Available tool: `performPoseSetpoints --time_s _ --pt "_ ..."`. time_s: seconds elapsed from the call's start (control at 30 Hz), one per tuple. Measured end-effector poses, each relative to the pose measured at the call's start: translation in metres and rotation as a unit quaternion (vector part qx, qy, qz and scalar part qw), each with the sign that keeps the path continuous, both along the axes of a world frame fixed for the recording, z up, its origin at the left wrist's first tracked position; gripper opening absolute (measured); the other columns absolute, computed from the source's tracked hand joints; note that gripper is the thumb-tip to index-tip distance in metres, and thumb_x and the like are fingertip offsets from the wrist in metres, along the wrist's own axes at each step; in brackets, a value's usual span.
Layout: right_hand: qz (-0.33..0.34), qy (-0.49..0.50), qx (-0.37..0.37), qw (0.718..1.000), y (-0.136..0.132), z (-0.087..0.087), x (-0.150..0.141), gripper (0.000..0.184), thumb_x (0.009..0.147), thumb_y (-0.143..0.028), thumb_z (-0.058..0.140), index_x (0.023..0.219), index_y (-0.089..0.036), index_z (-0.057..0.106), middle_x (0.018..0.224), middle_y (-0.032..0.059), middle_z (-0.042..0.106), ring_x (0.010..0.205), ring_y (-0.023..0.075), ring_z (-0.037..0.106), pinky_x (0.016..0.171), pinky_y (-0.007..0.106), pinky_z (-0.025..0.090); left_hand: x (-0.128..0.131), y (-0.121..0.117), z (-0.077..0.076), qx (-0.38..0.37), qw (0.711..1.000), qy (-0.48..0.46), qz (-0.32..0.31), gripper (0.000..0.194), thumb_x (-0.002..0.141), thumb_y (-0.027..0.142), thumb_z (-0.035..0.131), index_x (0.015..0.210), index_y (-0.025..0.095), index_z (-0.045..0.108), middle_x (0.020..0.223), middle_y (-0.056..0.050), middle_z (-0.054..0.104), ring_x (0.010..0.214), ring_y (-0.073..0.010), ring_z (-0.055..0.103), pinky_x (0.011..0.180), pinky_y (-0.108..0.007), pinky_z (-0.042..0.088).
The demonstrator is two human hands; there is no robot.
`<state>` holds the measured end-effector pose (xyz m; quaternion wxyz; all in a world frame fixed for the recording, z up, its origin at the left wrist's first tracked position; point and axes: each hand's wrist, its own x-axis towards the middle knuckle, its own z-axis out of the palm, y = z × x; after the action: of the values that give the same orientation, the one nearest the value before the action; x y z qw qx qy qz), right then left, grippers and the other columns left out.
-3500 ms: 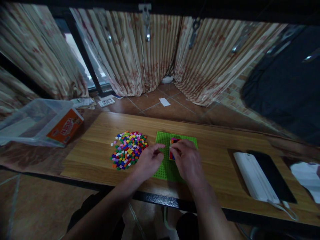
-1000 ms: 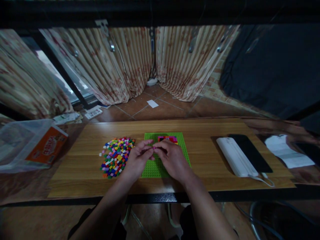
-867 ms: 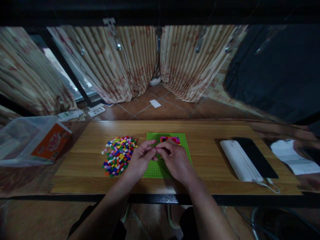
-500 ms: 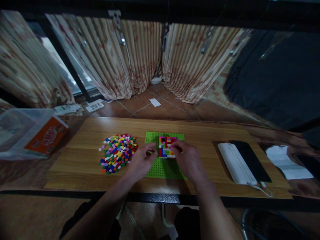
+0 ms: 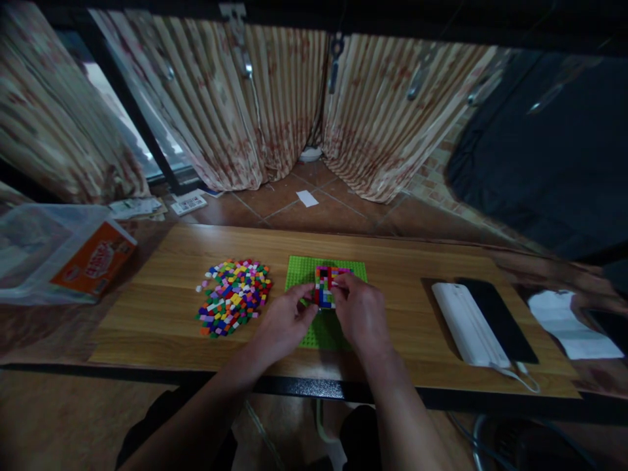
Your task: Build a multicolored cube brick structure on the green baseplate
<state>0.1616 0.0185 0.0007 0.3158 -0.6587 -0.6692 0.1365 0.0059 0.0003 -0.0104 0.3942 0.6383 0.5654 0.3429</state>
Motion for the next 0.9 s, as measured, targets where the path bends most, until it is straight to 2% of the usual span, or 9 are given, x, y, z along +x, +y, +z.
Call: performPoseSetpoints --time_s 0.3,0.5,0.73,0.9 --pt "-0.034 0.040 -0.019 0.998 0.001 0.002 0.002 0.021 0.079 -0.032 0.054 0.081 -0.020 0.070 0.079 0.0080 0.075 0.070 0.0230 0.070 0.070 0.036 0.050 0.001 0.000 -0.001 -0.012 1.000 0.014 -0.013 0.043 0.083 0.020 0.055 0.125 0.015 0.061 0.101 -0.010 0.072 0.080 -0.0212 0.066 0.083 -0.036 0.053" --pt "-0.066 0.092 -0.046 0.992 0.004 0.002 0.004 0.021 0.071 -0.037 0.062 0.077 -0.019 0.070 0.075 0.0079 0.075 0.066 0.0219 0.068 0.066 0.034 0.049 0.002 -0.002 -0.005 0.004 0.999 0.026 -0.019 0.042 0.084 0.020 0.055 0.125 0.015 0.061 0.101 -0.011 0.071 0.080 -0.0214 0.065 0.082 -0.037 0.053" --pt "-0.079 0.122 -0.052 0.988 0.008 0.000 0.003 0.023 0.067 -0.037 0.064 0.077 -0.017 0.070 0.072 0.0077 0.074 0.062 0.0197 0.066 0.059 0.031 0.048 0.004 -0.006 0.001 0.017 0.996 0.081 -0.037 0.045 0.086 0.022 0.052 0.131 0.016 0.057 0.113 -0.013 0.066 0.091 -0.0234 0.065 0.088 -0.037 0.053" --pt "-0.051 0.153 -0.067 0.985 0.010 -0.003 0.005 0.025 0.067 -0.038 0.065 0.080 -0.016 0.070 0.073 0.0067 0.074 0.060 0.0185 0.065 0.056 0.030 0.049 0.007 -0.009 0.001 0.010 0.991 0.124 -0.041 0.051 0.087 0.024 0.052 0.137 0.013 0.051 0.120 -0.015 0.062 0.099 -0.0266 0.065 0.091 -0.039 0.052"
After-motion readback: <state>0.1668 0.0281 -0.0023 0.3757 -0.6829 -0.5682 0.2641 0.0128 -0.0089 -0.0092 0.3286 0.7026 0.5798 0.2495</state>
